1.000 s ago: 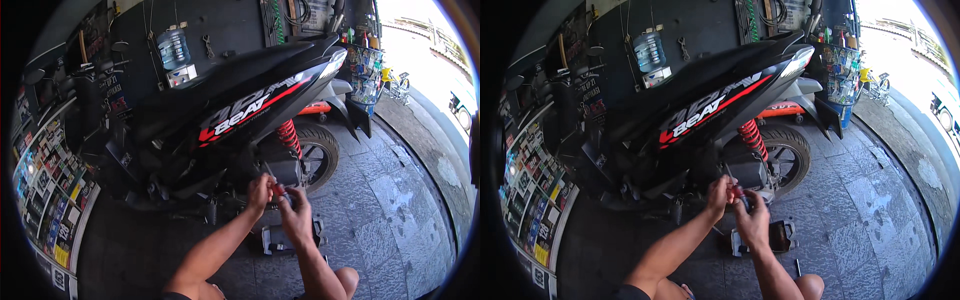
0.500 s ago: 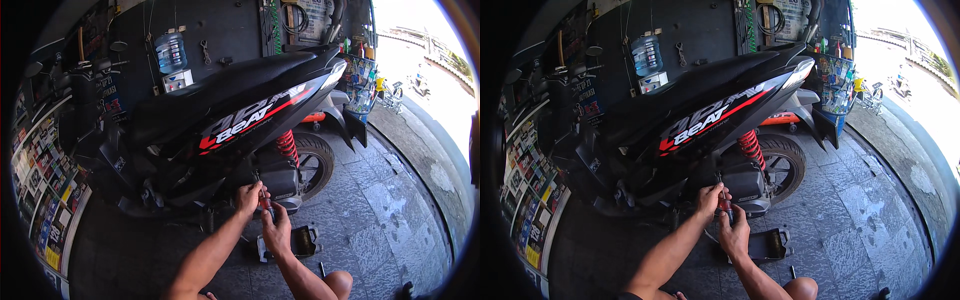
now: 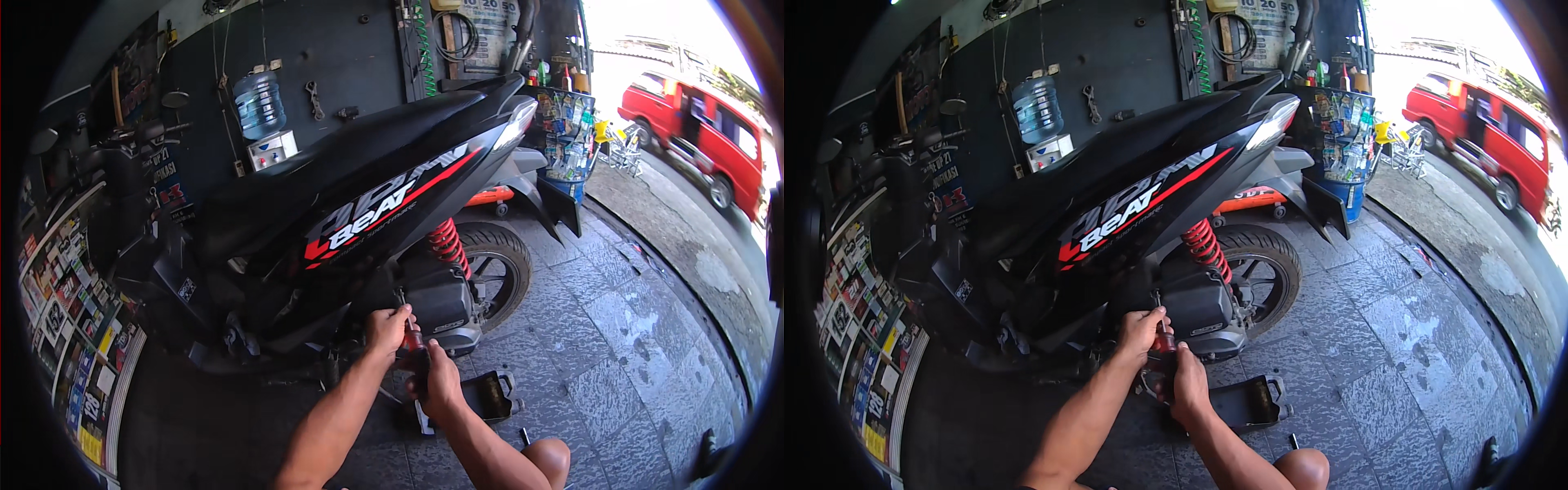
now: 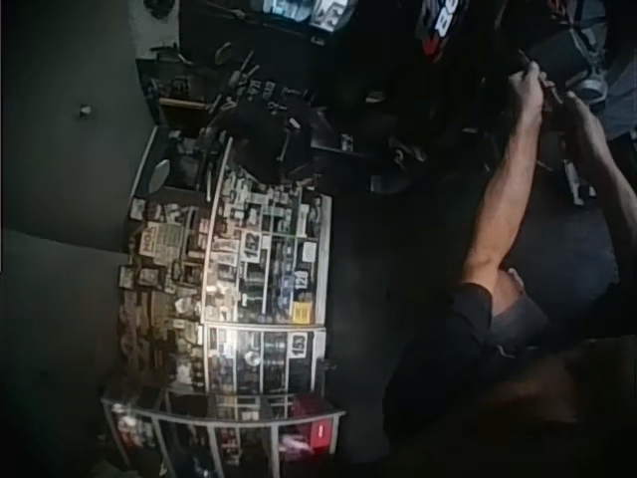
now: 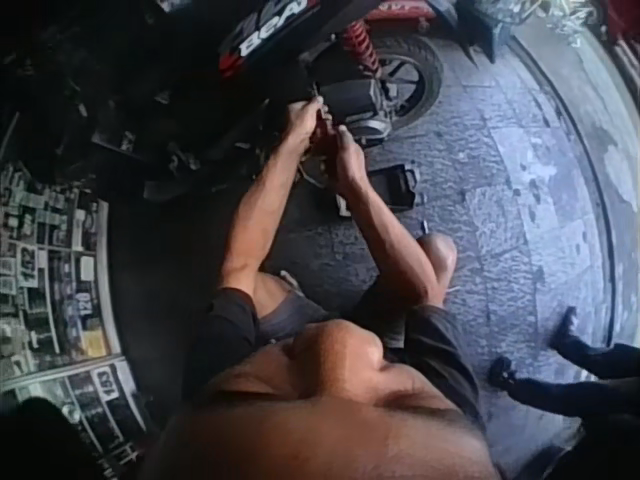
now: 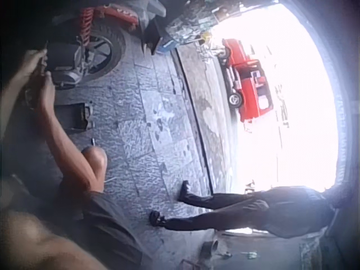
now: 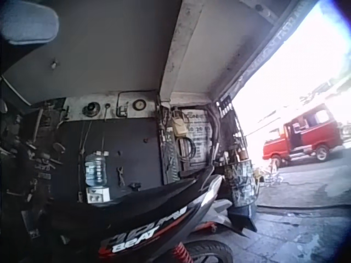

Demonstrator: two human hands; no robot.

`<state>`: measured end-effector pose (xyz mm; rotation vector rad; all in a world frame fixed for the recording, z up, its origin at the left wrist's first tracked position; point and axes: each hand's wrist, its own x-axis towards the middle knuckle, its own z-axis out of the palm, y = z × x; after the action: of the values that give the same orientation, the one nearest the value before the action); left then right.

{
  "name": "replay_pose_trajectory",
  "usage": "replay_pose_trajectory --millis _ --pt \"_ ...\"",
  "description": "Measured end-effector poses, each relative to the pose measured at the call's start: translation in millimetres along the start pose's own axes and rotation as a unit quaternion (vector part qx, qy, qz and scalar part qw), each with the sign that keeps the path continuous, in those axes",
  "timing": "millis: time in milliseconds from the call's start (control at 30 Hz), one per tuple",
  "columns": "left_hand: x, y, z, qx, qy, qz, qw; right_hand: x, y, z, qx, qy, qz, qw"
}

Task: The person removes screws from a black plastic cover on a motorcycle using a screwdriver and then uses a T-handle wrench to loosen bolts on the same component before pulling the cover away from the housing.

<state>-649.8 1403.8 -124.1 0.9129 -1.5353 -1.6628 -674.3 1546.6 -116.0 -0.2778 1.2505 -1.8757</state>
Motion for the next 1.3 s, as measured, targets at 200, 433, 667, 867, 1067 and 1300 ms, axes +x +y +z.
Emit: replay_pose_trajectory --millis 200,433,667,867,1067,1300 --pt "24.9 -1.8 -25.7 0.324 0.126 0.237 0.907 17.5 5.8 -3.5 0.083 -0.072 0.127 0.986" --pt "39.9 0.1 -20.3 0.262 0.114 0.245 0.926 6.5 -14.3 -4.3 0.139 -0.134 0.202 0.960" --pt "32.1 7.0 -4.1 0.271 0.131 0.222 0.927 30.7 13.8 -0.6 0.021 -0.123 0.104 0.987" --pt "40.8 16.1 -18.1 0.350 0.165 0.217 0.896 18.5 -1.6 10.6 -0.027 -0.131 0.042 0.990" --pt "25.2 14.0 -5.4 0.313 0.201 0.177 0.911 -8.1 5.8 -28.4 -0.181 -0.037 -0.068 0.980" --pt "-70.6 -95.7 15.6 0.233 0.238 0.265 0.905 51.8 69.1 -126.8 -0.078 0.181 -0.046 0.979"
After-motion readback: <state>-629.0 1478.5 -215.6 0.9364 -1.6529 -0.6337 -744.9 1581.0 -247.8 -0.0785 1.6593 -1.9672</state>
